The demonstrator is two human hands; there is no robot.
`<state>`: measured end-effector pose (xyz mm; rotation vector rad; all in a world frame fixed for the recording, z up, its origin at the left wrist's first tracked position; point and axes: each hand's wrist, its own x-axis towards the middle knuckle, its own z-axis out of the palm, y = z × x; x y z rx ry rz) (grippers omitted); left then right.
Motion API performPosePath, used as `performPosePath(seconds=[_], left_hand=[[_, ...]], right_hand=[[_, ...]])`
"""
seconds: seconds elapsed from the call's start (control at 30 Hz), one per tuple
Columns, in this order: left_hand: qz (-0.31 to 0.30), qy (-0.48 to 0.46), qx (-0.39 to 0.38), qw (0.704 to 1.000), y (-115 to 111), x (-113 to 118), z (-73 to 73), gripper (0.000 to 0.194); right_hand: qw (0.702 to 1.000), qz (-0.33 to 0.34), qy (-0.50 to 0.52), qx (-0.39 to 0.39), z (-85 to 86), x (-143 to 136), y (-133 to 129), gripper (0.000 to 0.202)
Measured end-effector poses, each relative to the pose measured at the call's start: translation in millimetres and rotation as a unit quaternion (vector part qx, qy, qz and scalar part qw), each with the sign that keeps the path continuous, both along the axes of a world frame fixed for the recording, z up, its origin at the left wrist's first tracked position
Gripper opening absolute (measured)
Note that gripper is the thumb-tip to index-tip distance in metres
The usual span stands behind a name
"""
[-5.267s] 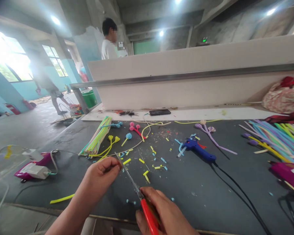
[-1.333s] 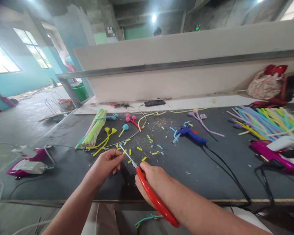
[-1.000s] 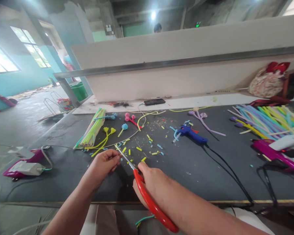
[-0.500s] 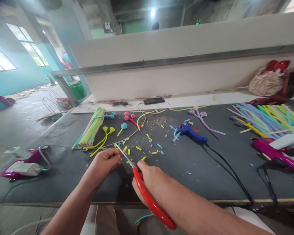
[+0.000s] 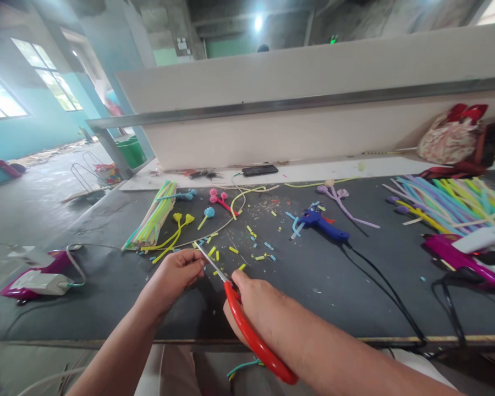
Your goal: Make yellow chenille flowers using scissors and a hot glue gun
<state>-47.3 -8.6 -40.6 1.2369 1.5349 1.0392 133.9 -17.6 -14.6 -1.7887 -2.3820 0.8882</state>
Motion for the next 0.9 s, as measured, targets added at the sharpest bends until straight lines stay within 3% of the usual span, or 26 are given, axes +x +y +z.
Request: performPosePath(seconds=[0.3, 0.53, 0.9], left_hand=[[-0.031, 0.015, -0.005, 0.999, 2.2, -1.6, -4.3, 0.018], [-0.034, 0.027, -0.012, 0.999, 4.5, -2.9, -9.9, 0.018], [-0.020, -0.024, -0.022, 0.999, -0.4, -7.9, -9.2, 0.026]], right_hand=[[1.000, -0.004, 0.025, 0.014, -0.9, -2.1, 0.0, 0.015], [0.997, -0.039, -0.003, -0.061, 16.3, -11.1, 3.2, 0.018], [0.996, -0.045, 0.004, -0.083, 21.0, -6.4, 7.0, 0.013]])
